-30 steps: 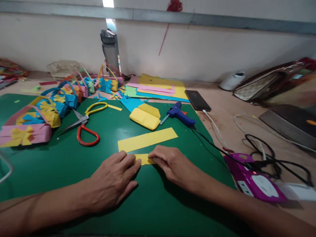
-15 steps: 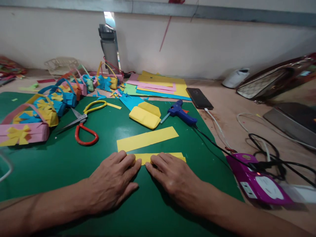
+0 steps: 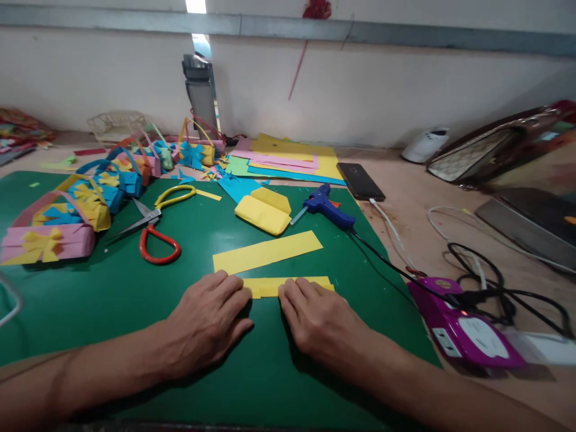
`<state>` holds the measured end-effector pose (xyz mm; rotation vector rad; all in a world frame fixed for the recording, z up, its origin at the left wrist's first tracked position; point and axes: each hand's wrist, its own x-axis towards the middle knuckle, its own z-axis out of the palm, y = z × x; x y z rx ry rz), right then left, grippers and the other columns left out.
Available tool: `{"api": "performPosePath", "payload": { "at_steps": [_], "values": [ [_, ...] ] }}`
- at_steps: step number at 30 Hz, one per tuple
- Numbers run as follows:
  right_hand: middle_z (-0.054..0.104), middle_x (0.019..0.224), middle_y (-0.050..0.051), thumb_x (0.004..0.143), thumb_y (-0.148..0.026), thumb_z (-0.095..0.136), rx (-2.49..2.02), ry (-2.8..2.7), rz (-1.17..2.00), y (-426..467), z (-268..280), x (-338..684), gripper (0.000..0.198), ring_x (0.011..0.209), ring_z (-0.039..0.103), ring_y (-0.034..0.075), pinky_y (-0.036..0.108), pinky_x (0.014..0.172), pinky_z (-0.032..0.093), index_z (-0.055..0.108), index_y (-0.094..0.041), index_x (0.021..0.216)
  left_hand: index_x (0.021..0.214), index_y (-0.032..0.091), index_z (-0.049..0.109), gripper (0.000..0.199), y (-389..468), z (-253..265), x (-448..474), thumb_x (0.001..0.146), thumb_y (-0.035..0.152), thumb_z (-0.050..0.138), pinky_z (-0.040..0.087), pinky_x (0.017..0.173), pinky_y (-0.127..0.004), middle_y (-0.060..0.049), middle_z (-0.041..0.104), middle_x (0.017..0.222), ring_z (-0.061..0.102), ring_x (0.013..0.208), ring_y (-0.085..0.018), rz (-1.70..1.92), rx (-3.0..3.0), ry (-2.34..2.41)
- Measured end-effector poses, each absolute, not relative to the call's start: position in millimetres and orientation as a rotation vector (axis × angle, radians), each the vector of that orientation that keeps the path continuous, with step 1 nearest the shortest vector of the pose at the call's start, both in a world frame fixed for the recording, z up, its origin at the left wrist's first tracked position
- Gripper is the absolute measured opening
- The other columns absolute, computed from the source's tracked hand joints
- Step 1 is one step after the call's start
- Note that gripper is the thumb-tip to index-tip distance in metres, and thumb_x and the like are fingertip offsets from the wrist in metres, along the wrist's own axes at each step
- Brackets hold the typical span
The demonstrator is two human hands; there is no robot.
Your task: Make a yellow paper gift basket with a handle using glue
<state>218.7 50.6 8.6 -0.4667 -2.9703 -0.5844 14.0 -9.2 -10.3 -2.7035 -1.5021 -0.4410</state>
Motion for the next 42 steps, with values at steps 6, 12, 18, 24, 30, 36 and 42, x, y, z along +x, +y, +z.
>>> {"api": "performPosePath", "payload": {
  "at_steps": [6,12,18,24,30,36,42],
  "values": [
    [0.059,0.067,0.013,0.080,-0.002,0.040,-0.429,-2.930,-0.783,55.7,9.1,218.4,0.021,0.059,0.050,0.019,0.032,0.052,0.033,0.061,-0.007,0.077,0.114,0.016,0.047,0.028,-6.8,-11.2,14.6,0.088,0.028,0.047,0.041,0.072,-0.037,-0.009,0.059,0.093,0.050,0.084,-0.022,-0.452,-2.639,-1.499],
    [0.055,0.063,0.008,0.078,-0.004,0.041,-0.472,-2.925,-0.897,53.0,17.4,218.8,0.019,0.056,0.048,0.019,0.032,0.050,0.028,0.057,-0.012,0.073,0.111,0.016,0.049,0.023,-1.7,-10.2,16.0,0.089,0.024,0.047,0.037,0.066,-0.035,-0.007,0.060,0.087,0.049,0.076,-0.021,-0.520,-2.514,-1.394],
    [0.055,0.064,0.007,0.077,-0.003,0.039,-0.454,-2.951,-0.839,44.6,22.0,217.4,0.020,0.058,0.049,0.020,0.033,0.051,0.026,0.055,-0.014,0.074,0.110,0.013,0.052,0.023,-1.0,-6.8,18.0,0.091,0.017,0.039,0.033,0.064,-0.035,-0.008,0.060,0.086,0.046,0.072,-0.019,-0.440,-2.505,-1.183],
    [0.055,0.066,0.006,0.080,-0.007,0.044,-0.504,-2.922,-0.695,41.8,13.7,222.9,0.016,0.058,0.046,0.019,0.033,0.055,0.027,0.055,-0.015,0.073,0.083,0.016,0.060,0.026,1.8,-5.6,21.3,0.092,0.016,0.035,0.029,0.062,-0.033,-0.005,0.057,0.074,0.041,0.067,-0.018,-0.507,-2.559,-1.145],
    [0.055,0.067,0.006,0.090,-0.016,0.040,-0.577,-2.762,-0.582,48.4,10.0,241.6,0.024,0.061,0.042,0.018,0.032,0.061,0.028,0.057,-0.014,0.072,0.076,0.017,0.060,0.030,6.8,-15.0,20.5,0.092,0.015,0.035,0.029,0.062,-0.033,-0.005,0.058,0.073,0.039,0.066,-0.017,-0.666,-2.573,-1.169],
    [0.054,0.067,0.007,0.088,-0.008,0.036,-0.597,-2.745,-0.482,54.6,6.3,249.6,0.028,0.064,0.041,0.019,0.032,0.064,0.031,0.059,-0.013,0.071,0.074,0.015,0.061,0.029,6.7,-16.6,19.7,0.091,0.014,0.037,0.031,0.066,-0.033,-0.006,0.059,0.073,0.041,0.068,-0.017,-0.757,-2.614,-1.216],
    [0.049,0.063,0.004,0.085,-0.004,0.034,-0.629,-2.700,-0.257,59.5,3.8,250.2,0.031,0.060,0.036,0.016,0.030,0.062,0.031,0.055,-0.015,0.064,0.078,0.017,0.063,0.025,7.6,-17.5,18.8,0.091,0.015,0.042,0.031,0.069,-0.034,-0.003,0.061,0.074,0.043,0.068,-0.015,-0.774,-2.613,-1.314]
  ]
}}
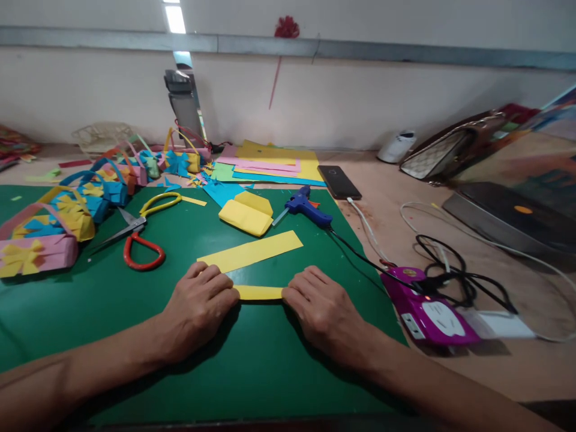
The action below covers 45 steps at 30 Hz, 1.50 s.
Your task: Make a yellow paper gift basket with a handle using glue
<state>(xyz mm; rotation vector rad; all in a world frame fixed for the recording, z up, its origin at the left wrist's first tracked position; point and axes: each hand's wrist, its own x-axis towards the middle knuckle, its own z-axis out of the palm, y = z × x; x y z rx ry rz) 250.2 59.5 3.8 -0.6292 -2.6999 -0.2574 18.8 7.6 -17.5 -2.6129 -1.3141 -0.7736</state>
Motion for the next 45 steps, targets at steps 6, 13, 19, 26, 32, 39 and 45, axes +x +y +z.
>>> {"api": "performPosePath", "payload": {
  "at_steps": [6,13,19,26,32,39,45],
  "values": [
    [0.047,0.060,0.002,0.079,0.000,0.033,-0.676,-2.656,-0.133,61.8,5.1,250.5,0.028,0.060,0.038,0.015,0.037,0.081,0.035,0.052,-0.016,0.065,0.080,0.020,0.064,0.023,10.1,-9.2,17.6,0.091,0.020,0.044,0.029,0.074,-0.035,-0.001,0.062,0.077,0.048,0.073,-0.015,-0.782,-2.681,-1.598],
    [0.049,0.059,-0.003,0.089,-0.013,0.035,-0.785,-2.557,0.235,65.4,6.4,250.9,0.024,0.056,0.043,0.011,0.048,0.096,0.029,0.051,-0.018,0.071,0.079,0.018,0.066,0.021,11.7,20.2,14.0,0.086,0.026,0.047,0.033,0.067,-0.027,0.000,0.060,0.071,0.050,0.068,-0.014,-0.760,-2.967,-2.221],
    [0.051,0.063,-0.005,0.091,-0.022,0.035,-0.946,-2.547,0.708,65.9,17.0,247.6,0.024,0.057,0.047,0.010,0.052,0.100,0.028,0.045,-0.020,0.069,0.080,0.012,0.063,0.018,14.3,35.9,12.2,0.076,0.027,0.054,0.028,0.050,-0.019,0.003,0.050,0.065,0.039,0.057,-0.009,-0.756,-3.096,-2.881],
    [0.051,0.061,-0.005,0.092,-0.023,0.035,-0.895,-2.562,0.553,67.2,12.8,247.3,0.025,0.056,0.047,0.010,0.051,0.097,0.031,0.046,-0.020,0.069,0.077,0.014,0.063,0.016,10.8,32.2,11.9,0.079,0.027,0.054,0.033,0.054,-0.021,0.002,0.055,0.065,0.046,0.060,-0.011,-0.757,-3.076,-2.655],
    [0.062,0.069,0.002,0.089,-0.008,0.037,-0.584,-2.515,-0.197,62.9,12.8,251.9,0.027,0.083,0.058,0.017,0.051,0.099,0.021,0.056,-0.017,0.073,0.084,0.018,0.062,0.023,0.3,18.0,12.5,0.090,0.014,0.040,0.033,0.072,-0.034,-0.005,0.064,0.081,0.050,0.074,-0.016,-0.809,-2.646,-1.372],
    [0.066,0.080,0.009,0.092,-0.018,0.040,-0.521,-2.694,-0.442,48.1,13.4,253.8,0.027,0.098,0.056,0.026,0.055,0.098,0.024,0.062,-0.014,0.078,0.091,0.019,0.062,0.020,-6.4,0.7,15.6,0.091,0.025,0.043,0.035,0.072,-0.034,-0.006,0.062,0.089,0.051,0.077,-0.018,-0.550,-2.761,-1.468],
    [0.064,0.079,0.006,0.091,-0.017,0.043,-0.561,-2.636,-0.189,51.3,8.3,249.5,0.024,0.096,0.057,0.022,0.051,0.099,0.024,0.060,-0.015,0.074,0.082,0.020,0.062,0.024,-9.2,0.9,11.2,0.092,0.020,0.040,0.036,0.074,-0.032,-0.003,0.062,0.091,0.054,0.080,-0.015,-0.718,-2.874,-1.713]
  ]
}}
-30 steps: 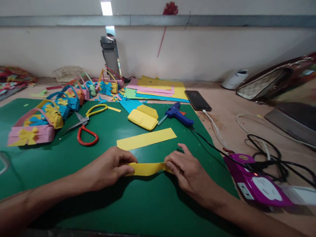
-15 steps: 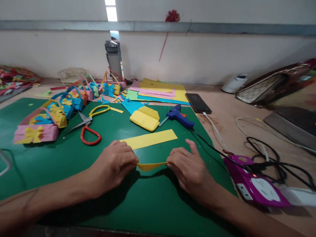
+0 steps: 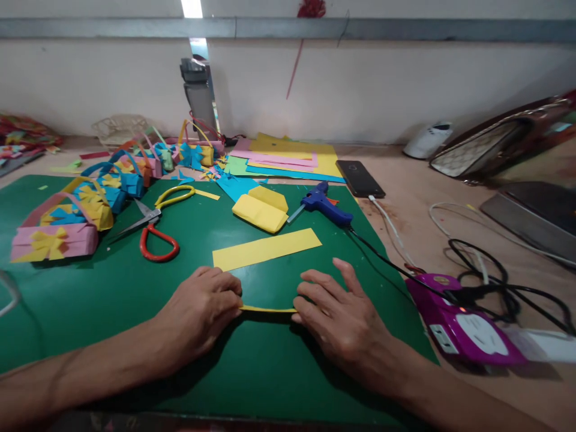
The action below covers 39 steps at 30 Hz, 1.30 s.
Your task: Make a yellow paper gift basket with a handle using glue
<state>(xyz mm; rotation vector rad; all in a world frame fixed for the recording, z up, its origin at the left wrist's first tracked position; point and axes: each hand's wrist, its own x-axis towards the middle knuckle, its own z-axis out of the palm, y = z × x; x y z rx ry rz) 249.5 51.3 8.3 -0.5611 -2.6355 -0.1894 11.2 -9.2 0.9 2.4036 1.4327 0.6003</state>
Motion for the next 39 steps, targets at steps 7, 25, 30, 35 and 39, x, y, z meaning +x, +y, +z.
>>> {"api": "performPosePath", "payload": {
  "at_steps": [7,25,30,35,39],
  "values": [
    [0.064,0.078,0.006,0.089,-0.005,0.035,-0.495,-2.629,-0.382,47.0,14.8,247.7,0.032,0.094,0.055,0.021,0.049,0.097,0.027,0.063,-0.015,0.078,0.102,0.016,0.058,0.023,-17.5,6.1,8.3,0.091,0.015,0.038,0.036,0.072,-0.037,-0.011,0.059,0.099,0.048,0.081,-0.021,0.714,2.971,1.444],
    [0.061,0.076,0.005,0.090,-0.017,0.044,-0.805,-2.605,0.288,50.0,38.5,239.8,0.019,0.069,0.054,0.015,0.029,0.066,0.040,0.062,-0.016,0.083,0.082,0.017,0.062,0.029,0.4,-6.8,17.4,0.093,0.024,0.037,0.039,0.064,-0.029,-0.005,0.056,0.075,0.050,0.072,-0.017,0.507,2.678,1.494],
    [0.060,0.065,0.000,0.084,-0.010,0.051,-0.962,-2.673,0.614,56.1,30.8,216.6,0.019,0.058,0.052,0.011,0.022,0.053,0.032,0.063,-0.017,0.071,0.073,0.015,0.059,0.028,11.4,-0.2,21.3,0.091,0.022,0.038,0.036,0.057,-0.025,-0.003,0.054,0.070,0.050,0.064,-0.014,0.434,2.453,1.514],
    [0.061,0.066,0.000,0.080,-0.011,0.056,-1.087,-2.745,0.487,58.7,16.2,207.7,0.014,0.057,0.051,0.010,0.023,0.051,0.026,0.064,-0.017,0.071,0.077,0.017,0.061,0.010,20.3,4.4,24.1,0.081,0.015,0.052,0.036,0.058,-0.024,-0.001,0.060,0.075,0.055,0.070,-0.014,0.461,2.217,1.514],
    [0.062,0.069,0.000,0.079,-0.012,0.058,-1.080,-2.729,0.507,58.2,15.9,209.1,0.009,0.059,0.052,0.011,0.024,0.051,0.025,0.063,-0.018,0.074,0.076,0.017,0.062,0.008,23.8,7.2,25.6,0.078,0.014,0.055,0.036,0.058,-0.025,-0.002,0.061,0.076,0.056,0.070,-0.015,0.411,2.170,1.536]
  ]
}}
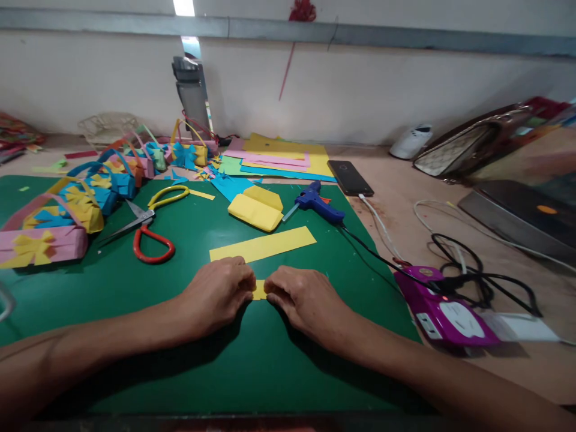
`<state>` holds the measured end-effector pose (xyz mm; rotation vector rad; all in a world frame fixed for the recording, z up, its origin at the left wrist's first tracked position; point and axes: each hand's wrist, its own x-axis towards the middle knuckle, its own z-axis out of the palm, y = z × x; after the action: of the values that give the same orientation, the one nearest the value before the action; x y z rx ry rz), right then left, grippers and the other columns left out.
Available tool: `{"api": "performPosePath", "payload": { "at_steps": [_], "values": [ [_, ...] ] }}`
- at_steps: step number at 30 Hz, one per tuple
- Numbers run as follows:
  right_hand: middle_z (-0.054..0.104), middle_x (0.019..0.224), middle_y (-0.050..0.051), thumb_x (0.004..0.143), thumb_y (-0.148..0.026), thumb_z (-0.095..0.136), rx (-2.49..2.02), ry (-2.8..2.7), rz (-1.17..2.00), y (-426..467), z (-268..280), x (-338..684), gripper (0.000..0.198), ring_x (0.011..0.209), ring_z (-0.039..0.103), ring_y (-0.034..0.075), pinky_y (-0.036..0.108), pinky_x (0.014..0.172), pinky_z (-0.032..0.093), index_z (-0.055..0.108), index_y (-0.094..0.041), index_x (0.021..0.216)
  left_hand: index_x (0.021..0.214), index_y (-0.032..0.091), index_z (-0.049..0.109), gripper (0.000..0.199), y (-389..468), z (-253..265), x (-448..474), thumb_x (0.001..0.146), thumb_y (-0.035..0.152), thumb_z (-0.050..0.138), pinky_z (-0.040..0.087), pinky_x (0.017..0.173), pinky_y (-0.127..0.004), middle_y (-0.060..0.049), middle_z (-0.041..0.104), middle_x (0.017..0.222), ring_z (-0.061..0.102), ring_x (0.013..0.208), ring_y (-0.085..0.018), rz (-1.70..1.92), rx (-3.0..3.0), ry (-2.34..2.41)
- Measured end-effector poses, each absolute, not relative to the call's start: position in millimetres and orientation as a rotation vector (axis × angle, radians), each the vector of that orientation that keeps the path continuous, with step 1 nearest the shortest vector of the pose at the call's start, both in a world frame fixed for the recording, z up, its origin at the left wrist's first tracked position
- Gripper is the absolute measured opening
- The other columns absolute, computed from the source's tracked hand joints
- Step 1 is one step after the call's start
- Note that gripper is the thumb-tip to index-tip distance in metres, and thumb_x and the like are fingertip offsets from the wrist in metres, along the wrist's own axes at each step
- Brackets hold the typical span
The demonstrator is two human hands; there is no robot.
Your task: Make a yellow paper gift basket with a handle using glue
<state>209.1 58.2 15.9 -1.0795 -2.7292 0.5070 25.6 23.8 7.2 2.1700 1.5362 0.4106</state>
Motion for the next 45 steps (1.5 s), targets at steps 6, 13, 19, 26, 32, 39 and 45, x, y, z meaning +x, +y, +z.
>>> {"api": "performPosePath", "payload": {
  "at_steps": [6,13,19,26,32,39,45],
  "values": [
    [0.061,0.068,0.000,0.080,-0.013,0.059,-1.105,-2.733,0.546,59.0,18.2,207.6,0.009,0.059,0.051,0.011,0.024,0.052,0.024,0.062,-0.017,0.073,0.071,0.016,0.060,0.012,24.2,7.6,26.9,0.077,0.011,0.052,0.036,0.058,-0.025,-0.002,0.059,0.072,0.054,0.067,-0.015,0.392,2.146,1.529],
    [0.062,0.073,0.000,0.079,-0.013,0.061,-1.097,-2.716,0.637,59.1,24.3,202.5,0.006,0.064,0.053,0.011,0.023,0.054,0.028,0.062,-0.017,0.075,0.078,0.015,0.056,0.017,26.5,10.0,19.5,0.080,0.008,0.041,0.039,0.060,-0.024,-0.002,0.059,0.075,0.052,0.068,-0.013,0.580,2.050,1.501],
    [0.061,0.074,0.000,0.075,-0.019,0.066,-1.183,-2.798,0.604,59.9,29.2,192.4,0.006,0.063,0.050,0.012,0.024,0.053,0.024,0.060,-0.017,0.074,0.079,0.015,0.055,0.017,26.8,11.6,13.9,0.083,0.011,0.039,0.040,0.062,-0.025,-0.002,0.058,0.077,0.051,0.069,-0.013,0.636,1.973,1.495],
    [0.056,0.070,-0.001,0.077,-0.018,0.062,-1.220,-2.818,0.712,60.2,31.3,188.1,0.007,0.061,0.043,0.010,0.024,0.052,0.019,0.057,-0.016,0.071,0.072,0.016,0.053,0.016,24.3,9.1,13.2,0.082,0.011,0.042,0.039,0.067,-0.025,-0.003,0.052,0.082,0.049,0.075,-0.013,0.545,2.029,1.358],
    [0.053,0.064,-0.001,0.081,-0.018,0.055,-1.211,-2.806,0.676,61.2,25.2,188.7,0.017,0.057,0.038,0.009,0.025,0.052,0.017,0.055,-0.016,0.064,0.069,0.016,0.051,0.013,23.3,9.0,16.9,0.081,0.014,0.048,0.040,0.069,-0.027,-0.004,0.051,0.082,0.049,0.077,-0.015,0.468,2.009,1.388],
    [0.059,0.067,0.002,0.081,-0.017,0.051,-1.274,-2.874,0.524,60.8,23.8,185.5,0.016,0.055,0.039,0.011,0.028,0.050,0.014,0.059,-0.016,0.068,0.068,0.016,0.050,0.014,22.7,9.4,19.3,0.080,0.012,0.046,0.039,0.068,-0.028,-0.004,0.050,0.081,0.048,0.076,-0.016,0.473,2.015,1.408],
    [0.062,0.070,0.004,0.080,-0.017,0.050,-1.248,-2.901,0.395,58.6,19.9,185.7,0.013,0.058,0.045,0.013,0.029,0.050,0.013,0.060,-0.015,0.072,0.069,0.017,0.050,0.015,22.1,4.6,18.5,0.083,0.014,0.043,0.040,0.068,-0.027,-0.004,0.051,0.082,0.050,0.076,-0.015,0.495,2.066,1.413]
  ]
}}
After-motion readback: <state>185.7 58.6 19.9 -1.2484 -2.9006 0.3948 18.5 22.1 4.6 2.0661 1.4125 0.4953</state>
